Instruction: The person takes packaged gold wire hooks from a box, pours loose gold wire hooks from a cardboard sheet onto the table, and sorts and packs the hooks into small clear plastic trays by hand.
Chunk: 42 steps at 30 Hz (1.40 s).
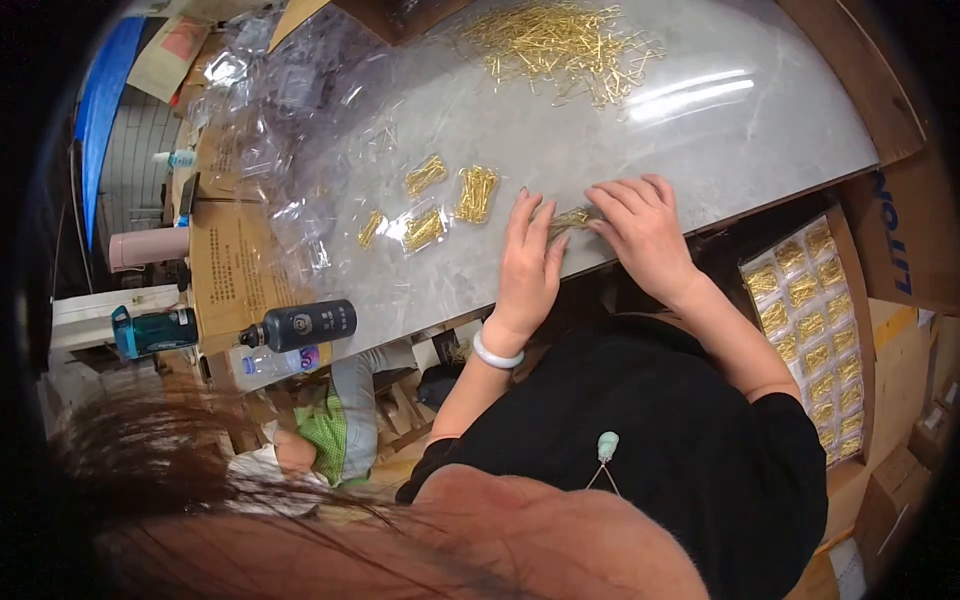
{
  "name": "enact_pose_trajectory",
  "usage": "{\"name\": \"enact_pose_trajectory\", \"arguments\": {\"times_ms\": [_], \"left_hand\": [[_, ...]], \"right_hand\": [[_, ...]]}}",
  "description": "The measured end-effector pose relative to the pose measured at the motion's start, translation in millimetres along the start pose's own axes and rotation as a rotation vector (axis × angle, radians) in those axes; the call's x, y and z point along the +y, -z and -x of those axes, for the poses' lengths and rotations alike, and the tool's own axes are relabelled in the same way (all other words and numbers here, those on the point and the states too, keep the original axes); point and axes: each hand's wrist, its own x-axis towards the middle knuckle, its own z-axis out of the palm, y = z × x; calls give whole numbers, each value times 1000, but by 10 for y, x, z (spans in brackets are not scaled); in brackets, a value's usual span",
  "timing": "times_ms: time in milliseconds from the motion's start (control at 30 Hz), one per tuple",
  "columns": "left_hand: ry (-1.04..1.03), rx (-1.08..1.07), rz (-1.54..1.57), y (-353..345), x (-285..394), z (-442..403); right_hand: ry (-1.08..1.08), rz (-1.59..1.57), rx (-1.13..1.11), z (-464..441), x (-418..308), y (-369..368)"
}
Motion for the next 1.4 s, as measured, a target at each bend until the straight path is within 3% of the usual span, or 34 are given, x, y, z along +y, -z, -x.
{"name": "enact_pose_trajectory", "arguments": {"times_ms": [67,100,267,433,633,800,1133,1400], "left_hand": [[-33,-75,-79,91,-72,38],[-33,-90,-95,92,-91,49],[-47,-157,-147,-31,-14,57],[-34,-75,-121,-150,-103,66],[14,-42,35,-137,-148,103],[-14,-13,130,106,-174,106],[21,-88,78,281,-235,111],[-18,-109,22,105,-159,111]], "right_hand": [[10,59,-21,77,-29,44],[2,81,-160,146,-23,66],[-6,172,-354,191,-242,-8],[86,138,-437,-3,-276,-44],[206,47,-420,-48,-201,-38],[151,-77,-234,17,-146,-3],[44,81,-71,95,-129,0],[158,-4,-139,31,-226,-110]]}}
